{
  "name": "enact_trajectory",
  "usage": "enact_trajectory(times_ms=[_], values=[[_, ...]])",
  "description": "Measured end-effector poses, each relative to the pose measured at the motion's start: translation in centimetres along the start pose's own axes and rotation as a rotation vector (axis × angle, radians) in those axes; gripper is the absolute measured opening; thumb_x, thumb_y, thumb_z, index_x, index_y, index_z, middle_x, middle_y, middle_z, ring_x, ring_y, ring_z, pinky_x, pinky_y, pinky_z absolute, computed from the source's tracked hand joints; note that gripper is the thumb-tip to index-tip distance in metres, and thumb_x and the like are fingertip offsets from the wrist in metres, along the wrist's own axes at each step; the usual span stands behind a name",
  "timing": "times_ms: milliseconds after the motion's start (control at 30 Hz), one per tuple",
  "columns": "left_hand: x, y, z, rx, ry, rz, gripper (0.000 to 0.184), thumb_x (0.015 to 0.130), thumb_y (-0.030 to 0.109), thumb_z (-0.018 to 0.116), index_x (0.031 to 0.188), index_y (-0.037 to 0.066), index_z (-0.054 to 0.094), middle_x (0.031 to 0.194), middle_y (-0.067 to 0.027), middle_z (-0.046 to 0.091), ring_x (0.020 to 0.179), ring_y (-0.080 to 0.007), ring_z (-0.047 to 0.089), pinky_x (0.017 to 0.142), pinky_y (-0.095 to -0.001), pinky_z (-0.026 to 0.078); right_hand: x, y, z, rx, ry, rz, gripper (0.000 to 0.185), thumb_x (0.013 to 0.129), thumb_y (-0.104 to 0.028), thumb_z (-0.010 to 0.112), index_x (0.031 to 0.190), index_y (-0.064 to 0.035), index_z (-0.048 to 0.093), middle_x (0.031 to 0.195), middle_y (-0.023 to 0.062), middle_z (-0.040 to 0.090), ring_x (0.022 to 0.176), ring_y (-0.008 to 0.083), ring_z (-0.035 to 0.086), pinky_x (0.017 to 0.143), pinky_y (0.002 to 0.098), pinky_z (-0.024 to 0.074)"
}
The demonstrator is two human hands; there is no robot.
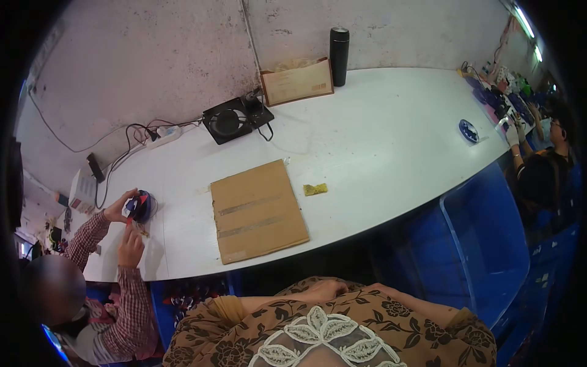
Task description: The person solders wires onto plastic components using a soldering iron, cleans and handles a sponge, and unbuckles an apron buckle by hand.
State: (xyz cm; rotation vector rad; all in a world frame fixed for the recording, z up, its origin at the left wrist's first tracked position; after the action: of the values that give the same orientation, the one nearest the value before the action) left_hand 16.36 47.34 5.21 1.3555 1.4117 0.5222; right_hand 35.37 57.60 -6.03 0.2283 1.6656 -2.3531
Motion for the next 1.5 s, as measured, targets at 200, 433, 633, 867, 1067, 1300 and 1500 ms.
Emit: enact_trajectory(times_ms=[200,433,633,867,1067,1300,1500], values=[[-1.5,0.8,-1.2,0.013,0.012,-0.016,0.035,0.076,0.026,0.065,0.101,0.001,0.063,0.092,-0.0168,0.064,0.088,-0.0281,0.062,0.075,-0.035,0.048,-0.7,4.3,-1.5,0.018,-0.021,-0.22,0.032,0.09,-0.019,0.052,0.112,0.0029,0.057,0.112,0.0133,0.059,0.099,0.0208,0.056,0.088,0.0307,0.0424],[-1.5,0.8,-0.8,0.079,-0.002,0.034,0.039,0.073,0.025,0.067,0.102,0.0,0.062,0.083,-0.0184,0.064,0.079,-0.0285,0.063,0.07,-0.0345,0.049,-1.1,6.3,-2.0,0.154,0.102,0.05,0.032,0.091,-0.02,0.051,0.111,0.0037,0.057,0.111,0.0142,0.059,0.099,0.022,0.056,0.088,0.0304,0.0423],[-2.1,1.5,-0.7,0.074,-0.028,0.034,0.039,0.072,0.025,0.067,0.103,0.002,0.06,0.077,-0.0175,0.062,0.075,-0.0286,0.062,0.065,-0.0347,0.048,-0.8,-2.4,2.1,0.142,0.093,0.192,0.035,0.087,-0.02,0.058,0.113,0.0026,0.057,0.106,0.0076,0.061,0.095,0.0127,0.055,0.085,0.0273,0.0434],[-1.5,-0.1,1.3,-0.097,-0.042,-0.052,0.037,0.078,0.023,0.063,0.108,0.005,0.054,0.1,-0.0192,0.059,0.09,-0.0338,0.059,0.076,-0.0402,0.047,-1.3,-11.0,5.3,0.098,0.061,0.51,0.024,0.082,-0.011,0.063,0.103,0.0,0.061,0.095,0.0004,0.063,0.084,0.0081,0.054,0.077,0.0244,0.045],[-3.3,0.4,-0.9,0.185,0.133,0.081,0.044,0.073,0.038,0.069,0.101,0.005,0.059,0.081,-0.0193,0.063,0.076,-0.0325,0.063,0.07,-0.0394,0.05,1.8,-10.5,5.5,-0.004,0.248,0.413,0.016,0.08,-0.021,0.069,0.078,-0.0087,0.06,0.065,-0.0095,0.05,0.06,-0.0002,0.042,0.052,0.0179,0.0348],[-4.4,-0.4,-0.6,-0.6,0.095,-0.182,0.028,0.075,0.007,0.072,0.097,0.0,0.056,0.081,0.0023,0.055,0.072,-0.0038,0.049,0.064,-0.0182,0.041,1.2,-10.3,7.2,0.464,0.467,0.362,0.021,0.079,-0.025,0.069,0.08,-0.0052,0.06,0.062,-0.0049,0.051,0.047,0.0021,0.039,0.041,0.017,0.0252],[-4.1,-1.3,0.3,-0.611,0.219,-0.107,0.026,0.075,0.009,0.071,0.094,-0.001,0.056,0.077,0.002,0.05,0.067,-0.0052,0.043,0.06,-0.0201,0.038,1.2,-9.9,7.3,0.504,0.463,0.331,0.018,0.078,-0.018,0.07,0.082,-0.0041,0.059,0.066,-0.0029,0.054,0.051,0.0022,0.043,0.043,0.0163,0.029]])
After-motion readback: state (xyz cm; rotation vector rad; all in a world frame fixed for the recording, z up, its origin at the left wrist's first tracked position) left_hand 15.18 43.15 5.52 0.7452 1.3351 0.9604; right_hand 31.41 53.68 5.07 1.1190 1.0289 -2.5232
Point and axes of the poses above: each hand's wrist, its own x-axis towards the middle knuckle, its own z-axis out of the palm, y = z × x, the point moved 4 cm from there along x, towards the middle knuckle
